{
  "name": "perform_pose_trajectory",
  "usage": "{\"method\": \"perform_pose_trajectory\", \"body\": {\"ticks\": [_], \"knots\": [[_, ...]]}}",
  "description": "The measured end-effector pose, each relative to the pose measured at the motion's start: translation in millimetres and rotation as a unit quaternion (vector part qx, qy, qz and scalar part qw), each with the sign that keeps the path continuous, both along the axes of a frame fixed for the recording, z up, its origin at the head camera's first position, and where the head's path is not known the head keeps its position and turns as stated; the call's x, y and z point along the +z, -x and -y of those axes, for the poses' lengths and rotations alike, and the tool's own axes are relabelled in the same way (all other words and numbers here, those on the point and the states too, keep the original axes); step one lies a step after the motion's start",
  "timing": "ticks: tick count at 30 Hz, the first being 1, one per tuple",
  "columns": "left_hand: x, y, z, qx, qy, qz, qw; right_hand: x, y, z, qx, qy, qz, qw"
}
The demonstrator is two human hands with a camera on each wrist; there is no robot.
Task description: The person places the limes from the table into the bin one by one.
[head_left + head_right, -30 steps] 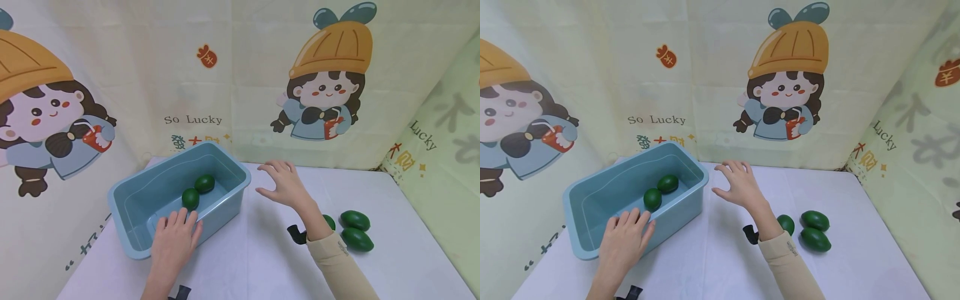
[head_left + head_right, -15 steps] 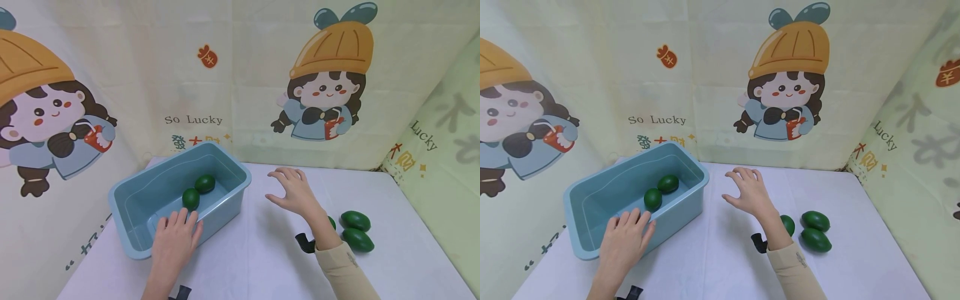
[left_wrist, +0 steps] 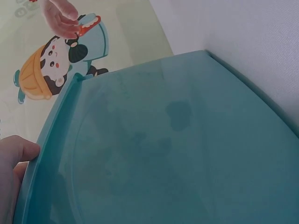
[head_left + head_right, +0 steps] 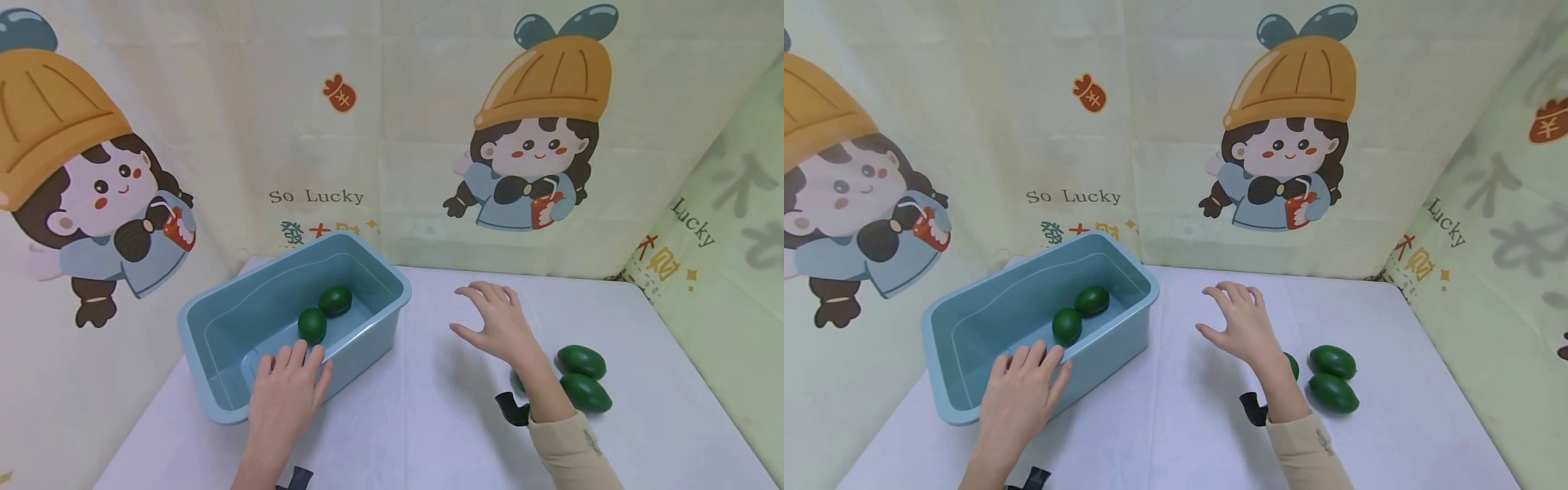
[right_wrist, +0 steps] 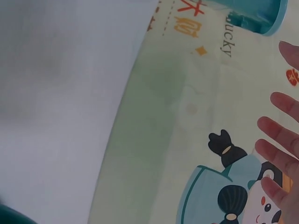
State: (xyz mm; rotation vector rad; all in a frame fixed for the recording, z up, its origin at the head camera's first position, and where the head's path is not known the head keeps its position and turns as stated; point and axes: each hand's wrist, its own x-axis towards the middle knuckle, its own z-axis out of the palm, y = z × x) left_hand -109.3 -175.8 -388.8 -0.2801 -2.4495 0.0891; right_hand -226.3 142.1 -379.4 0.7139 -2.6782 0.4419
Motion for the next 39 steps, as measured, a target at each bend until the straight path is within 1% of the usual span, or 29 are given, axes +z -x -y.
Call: {"method": "perform_pose_trajectory", "body": {"ticks": [11, 19, 24, 31, 39], "knots": [[-1.0, 1.0, 0.5, -0.001, 0.0, -0.006, 1.0, -8.9, -5.6, -18.2, -0.012, 0.008, -0.004, 0.9999], [-2.0, 0.7, -0.1, -0.003, 0.0, -0.015, 0.9999, -15.0, -10.3, -28.6, -0.016, -0.001, -0.002, 0.9999], [-1.3, -0.2, -0.8, 0.001, 0.001, -0.009, 1.0, -19.0, -13.4, -34.9, -0.02, -0.003, -0.001, 0.9998], [-0.3, -0.8, -1.1, -0.01, -0.006, -0.019, 0.9997, -26.4, -15.8, -46.2, -0.029, -0.01, 0.0, 0.9995], [0.0, -1.4, -1.3, -0.006, -0.003, -0.01, 0.9999, -31.1, -19.2, -53.7, -0.038, -0.012, -0.004, 0.9992]]}}
